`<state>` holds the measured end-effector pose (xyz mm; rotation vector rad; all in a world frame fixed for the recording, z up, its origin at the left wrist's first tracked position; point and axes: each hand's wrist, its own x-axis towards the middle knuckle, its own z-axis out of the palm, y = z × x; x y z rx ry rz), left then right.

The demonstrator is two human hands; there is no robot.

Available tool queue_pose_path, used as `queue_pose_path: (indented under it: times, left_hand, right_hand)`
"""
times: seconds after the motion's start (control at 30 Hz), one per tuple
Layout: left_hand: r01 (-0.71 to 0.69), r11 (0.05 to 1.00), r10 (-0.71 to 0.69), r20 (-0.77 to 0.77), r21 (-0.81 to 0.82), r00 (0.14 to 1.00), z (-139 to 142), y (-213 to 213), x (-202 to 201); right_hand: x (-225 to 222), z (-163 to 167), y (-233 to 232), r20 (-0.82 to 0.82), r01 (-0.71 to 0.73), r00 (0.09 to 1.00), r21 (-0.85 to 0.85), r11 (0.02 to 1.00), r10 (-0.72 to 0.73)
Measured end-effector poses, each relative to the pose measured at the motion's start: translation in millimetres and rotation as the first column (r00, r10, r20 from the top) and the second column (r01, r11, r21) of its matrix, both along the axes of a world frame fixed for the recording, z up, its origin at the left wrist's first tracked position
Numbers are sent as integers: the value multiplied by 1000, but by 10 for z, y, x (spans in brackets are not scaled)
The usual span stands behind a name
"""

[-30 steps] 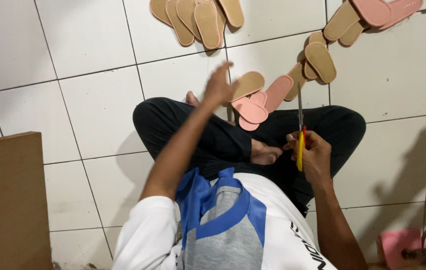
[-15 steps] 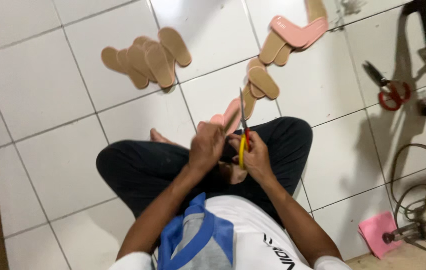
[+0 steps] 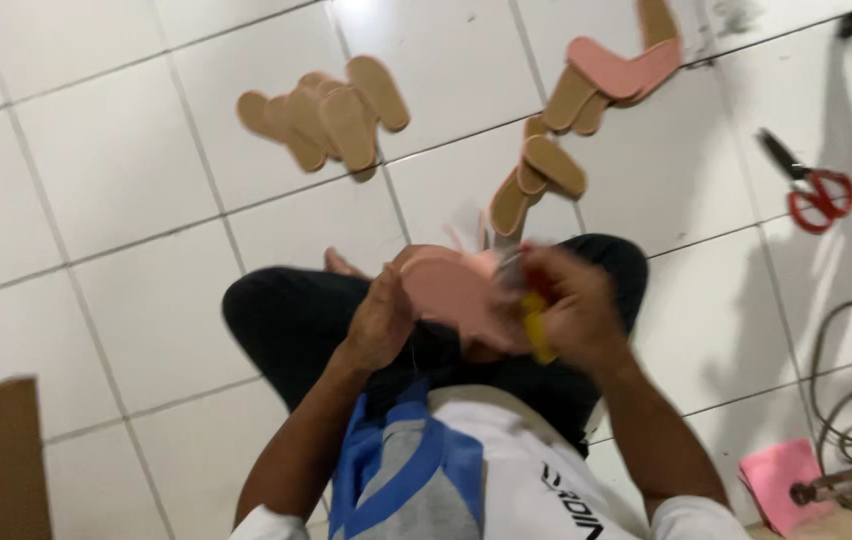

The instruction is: The person sits on the floor and uses scissors to trim the edges of pink shoe insoles. They hold each insole with one hand and carefully cut along the perimeter with the other, occasionally flipping the insole to trim the other side. Trimmed pieces fall onto the floor.

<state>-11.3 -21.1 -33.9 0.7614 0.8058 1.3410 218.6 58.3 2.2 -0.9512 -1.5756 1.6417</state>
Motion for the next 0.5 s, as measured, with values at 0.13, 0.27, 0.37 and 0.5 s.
queue_pose_path:
  times: [0.13, 0.27, 0.37, 0.5]
  left_hand:
    - [46, 999, -44, 89, -21, 995, 118, -10, 43]
    - [-49, 992, 38, -94, -115, 995, 153, 147, 63]
    - [-120, 985, 113, -66, -126, 991, 129, 213, 55]
    - [-158, 979, 153, -46, -129, 987, 72, 209, -2]
  right_hand:
    - [7, 231, 176, 17, 172, 985, 42, 984, -173]
    - [14, 304, 175, 286, 162, 925, 301, 940, -251]
    - [215, 295, 117, 236, 198, 925, 375, 906, -300]
    - [656, 101, -96, 139, -96, 983, -162, 982, 119]
